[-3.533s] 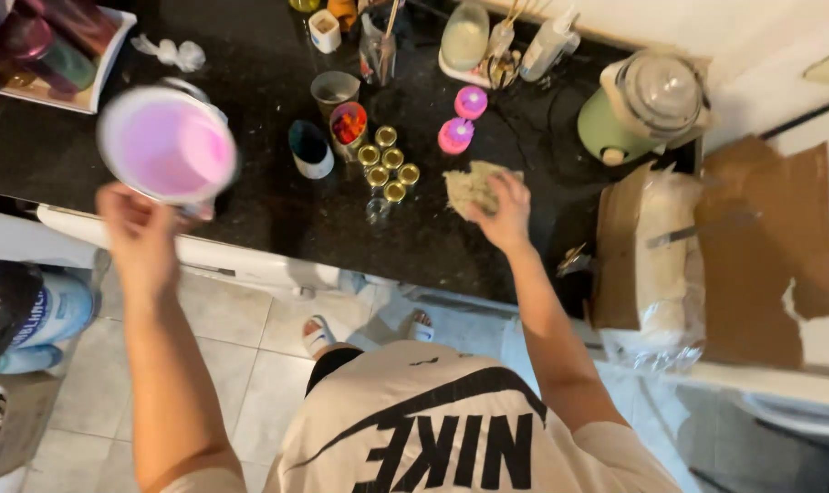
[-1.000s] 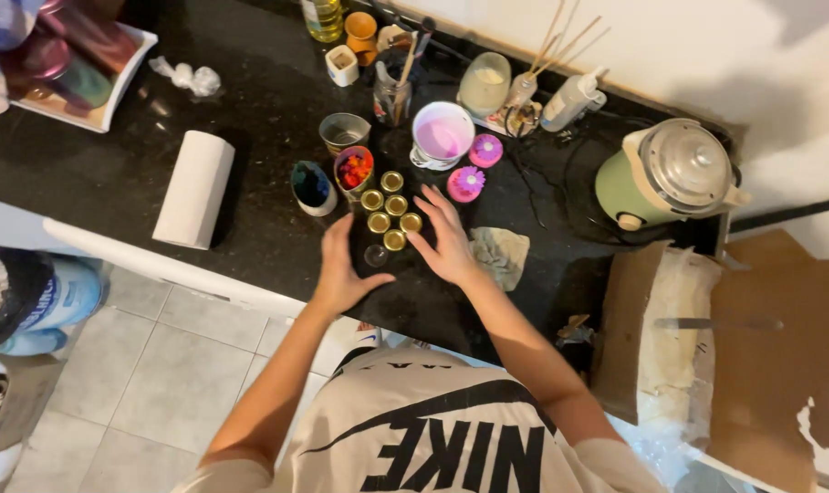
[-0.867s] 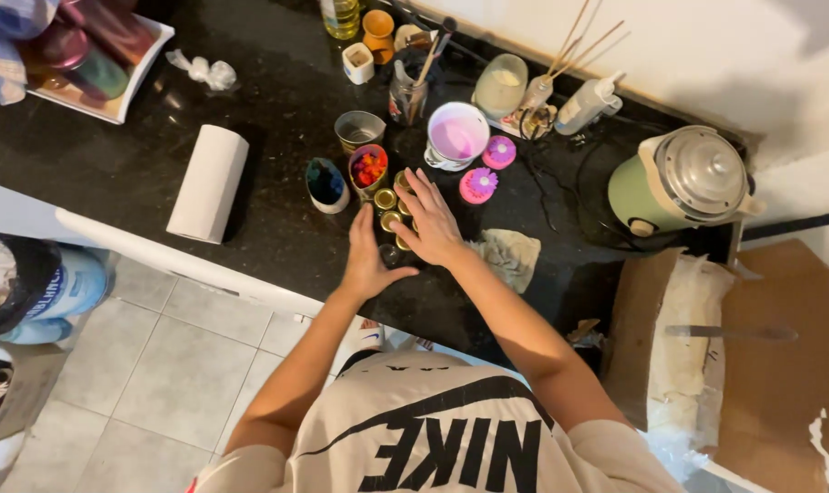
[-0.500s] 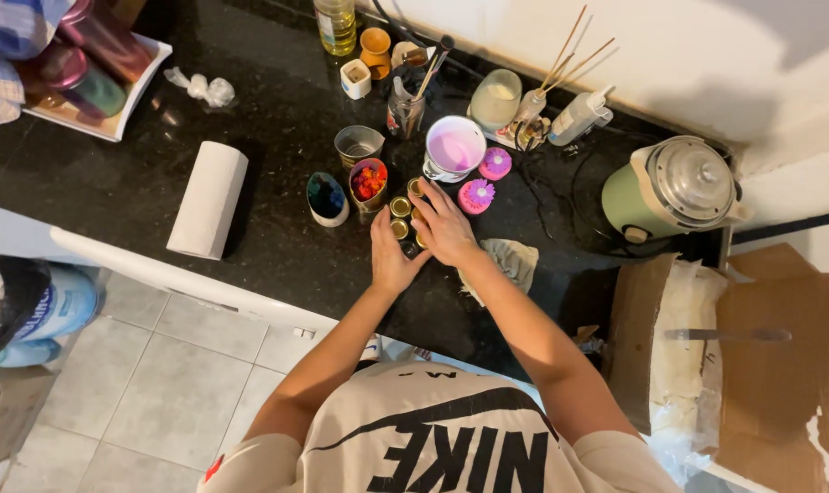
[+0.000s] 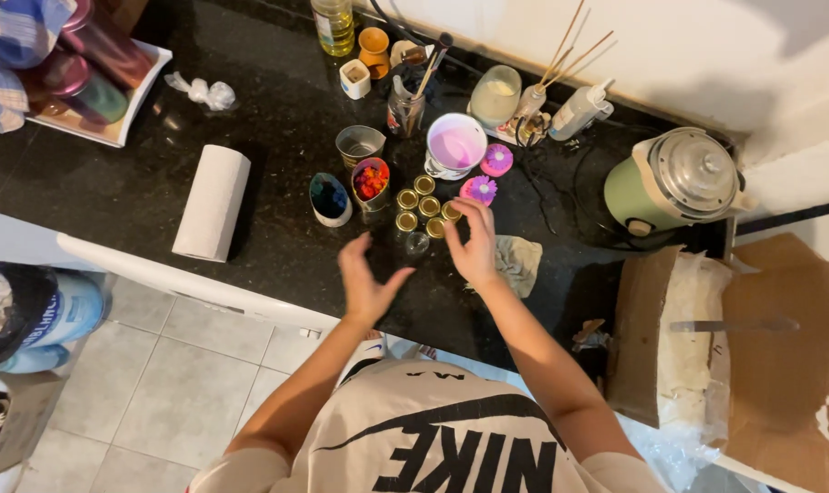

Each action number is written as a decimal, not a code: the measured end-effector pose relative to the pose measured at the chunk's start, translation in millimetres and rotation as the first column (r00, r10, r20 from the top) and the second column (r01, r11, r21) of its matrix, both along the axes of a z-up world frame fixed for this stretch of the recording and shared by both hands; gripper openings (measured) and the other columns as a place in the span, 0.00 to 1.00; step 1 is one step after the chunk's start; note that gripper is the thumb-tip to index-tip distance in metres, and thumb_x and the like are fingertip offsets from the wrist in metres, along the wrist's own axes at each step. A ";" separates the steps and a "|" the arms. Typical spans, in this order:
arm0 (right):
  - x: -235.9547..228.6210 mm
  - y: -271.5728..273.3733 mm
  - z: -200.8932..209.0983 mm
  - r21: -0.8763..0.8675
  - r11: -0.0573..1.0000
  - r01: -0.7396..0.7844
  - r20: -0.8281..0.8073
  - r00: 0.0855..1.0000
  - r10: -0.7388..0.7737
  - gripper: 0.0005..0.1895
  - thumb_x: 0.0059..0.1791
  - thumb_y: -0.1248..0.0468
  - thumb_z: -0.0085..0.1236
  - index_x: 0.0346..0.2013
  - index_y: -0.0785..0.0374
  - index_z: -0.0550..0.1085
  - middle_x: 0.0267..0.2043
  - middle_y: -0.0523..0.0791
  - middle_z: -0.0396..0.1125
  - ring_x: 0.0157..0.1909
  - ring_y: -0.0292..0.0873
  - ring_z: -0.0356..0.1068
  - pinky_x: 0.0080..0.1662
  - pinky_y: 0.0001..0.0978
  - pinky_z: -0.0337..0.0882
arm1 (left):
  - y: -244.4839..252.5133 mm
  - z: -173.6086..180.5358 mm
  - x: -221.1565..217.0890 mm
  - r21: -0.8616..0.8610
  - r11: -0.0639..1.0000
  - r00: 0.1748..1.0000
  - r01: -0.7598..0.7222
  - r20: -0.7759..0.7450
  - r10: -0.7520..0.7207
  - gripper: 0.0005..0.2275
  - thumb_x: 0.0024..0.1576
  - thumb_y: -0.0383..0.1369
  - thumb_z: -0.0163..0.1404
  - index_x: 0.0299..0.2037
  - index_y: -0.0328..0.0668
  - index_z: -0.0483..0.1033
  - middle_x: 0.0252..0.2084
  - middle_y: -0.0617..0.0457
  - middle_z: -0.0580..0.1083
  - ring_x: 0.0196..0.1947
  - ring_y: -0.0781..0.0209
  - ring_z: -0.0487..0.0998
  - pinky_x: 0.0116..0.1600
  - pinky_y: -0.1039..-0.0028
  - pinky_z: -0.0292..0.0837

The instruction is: Cleaning and organizing small metal containers on a workshop counter

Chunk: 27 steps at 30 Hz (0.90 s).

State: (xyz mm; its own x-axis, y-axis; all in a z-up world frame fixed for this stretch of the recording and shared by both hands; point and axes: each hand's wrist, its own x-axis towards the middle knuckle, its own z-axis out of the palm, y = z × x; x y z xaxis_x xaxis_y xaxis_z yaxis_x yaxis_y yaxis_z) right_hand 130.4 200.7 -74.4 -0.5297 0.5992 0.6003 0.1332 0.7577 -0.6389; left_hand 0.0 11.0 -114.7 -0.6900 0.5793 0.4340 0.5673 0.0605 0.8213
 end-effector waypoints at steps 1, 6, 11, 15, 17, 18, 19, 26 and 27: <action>-10.7 -2.0 -2.4 -0.003 1.000 0.000 0.000 1.000 0.000 0.19 0.48 0.66 0.65 0.54 0.58 0.76 0.56 0.44 0.69 0.57 0.49 0.68 0.60 0.39 0.66 | -8.8 -1.9 -17.2 -0.003 1.000 1.000 0.000 0.000 0.000 0.47 0.38 0.42 0.75 0.65 0.30 0.61 0.58 0.39 0.64 0.57 0.40 0.68 0.65 0.54 0.65; -81.3 -10.8 9.5 -0.070 0.996 -0.050 0.426 0.902 0.075 0.66 0.30 0.38 0.79 0.71 0.67 0.58 0.66 0.58 0.61 0.71 0.59 0.55 0.68 0.56 0.48 | -22.7 -5.8 -111.8 -0.060 0.997 0.998 -0.052 0.033 0.054 0.58 0.37 0.31 0.76 0.74 0.29 0.44 0.68 0.33 0.54 0.70 0.32 0.57 0.74 0.52 0.54; -137.2 5.9 7.5 -0.211 0.977 0.005 0.644 0.753 0.136 0.73 0.26 0.38 0.80 0.73 0.65 0.50 0.70 0.56 0.60 0.76 0.51 0.49 0.71 0.50 0.36 | 13.0 -34.3 -163.0 -0.043 0.979 0.942 0.198 0.286 -0.178 0.68 0.34 0.28 0.77 0.76 0.35 0.27 0.71 0.34 0.58 0.73 0.38 0.58 0.77 0.55 0.50; -146.7 4.0 12.6 -0.248 0.969 0.013 0.586 0.798 0.139 0.72 0.27 0.44 0.82 0.73 0.62 0.48 0.63 0.54 0.68 0.71 0.51 0.56 0.70 0.51 0.38 | 24.1 -54.8 -178.2 -0.011 0.977 0.938 0.211 0.285 -0.200 0.68 0.32 0.28 0.78 0.77 0.38 0.30 0.61 0.39 0.70 0.65 0.42 0.70 0.74 0.57 0.58; -146.9 -0.5 18.5 -0.252 0.968 0.023 0.578 0.805 0.132 0.70 0.29 0.47 0.82 0.74 0.62 0.47 0.62 0.55 0.68 0.70 0.51 0.58 0.70 0.51 0.38 | 21.5 -47.1 -173.4 -0.013 0.977 0.936 0.213 0.291 -0.200 0.67 0.33 0.28 0.78 0.77 0.37 0.31 0.61 0.40 0.70 0.65 0.43 0.70 0.73 0.57 0.59; -147.6 -3.0 21.8 -0.254 0.967 0.017 0.566 0.813 0.134 0.68 0.31 0.49 0.81 0.74 0.62 0.46 0.62 0.56 0.69 0.69 0.52 0.59 0.70 0.51 0.38 | 19.4 -42.8 -171.2 -0.015 0.980 0.938 0.201 0.292 -0.188 0.66 0.34 0.28 0.78 0.77 0.37 0.32 0.61 0.40 0.71 0.65 0.43 0.70 0.73 0.58 0.59; -147.5 -3.6 20.4 -0.254 0.967 0.021 0.566 0.814 0.131 0.68 0.31 0.49 0.81 0.74 0.62 0.46 0.62 0.56 0.69 0.69 0.52 0.59 0.70 0.51 0.38 | 19.7 -42.9 -171.9 -0.015 0.979 0.937 0.205 0.293 -0.191 0.66 0.34 0.28 0.78 0.77 0.37 0.32 0.61 0.40 0.71 0.65 0.43 0.70 0.73 0.58 0.59; -113.6 -3.7 17.1 -0.249 0.969 0.005 0.231 0.971 0.055 0.71 0.26 0.47 0.84 0.75 0.52 0.51 0.67 0.50 0.63 0.68 0.49 0.63 0.69 0.43 0.44 | 14.0 -48.0 -180.7 0.119 0.970 0.933 0.211 0.273 -0.236 0.66 0.34 0.24 0.78 0.77 0.39 0.33 0.60 0.40 0.70 0.63 0.46 0.71 0.72 0.60 0.63; -100.6 -4.0 25.2 -0.253 0.967 -0.005 0.111 0.993 0.035 0.70 0.26 0.48 0.85 0.75 0.53 0.54 0.73 0.49 0.59 0.71 0.49 0.61 0.70 0.43 0.43 | 13.8 -43.8 -182.9 0.162 0.961 0.930 0.222 0.261 -0.259 0.65 0.35 0.23 0.77 0.77 0.39 0.33 0.59 0.41 0.70 0.62 0.47 0.72 0.71 0.61 0.64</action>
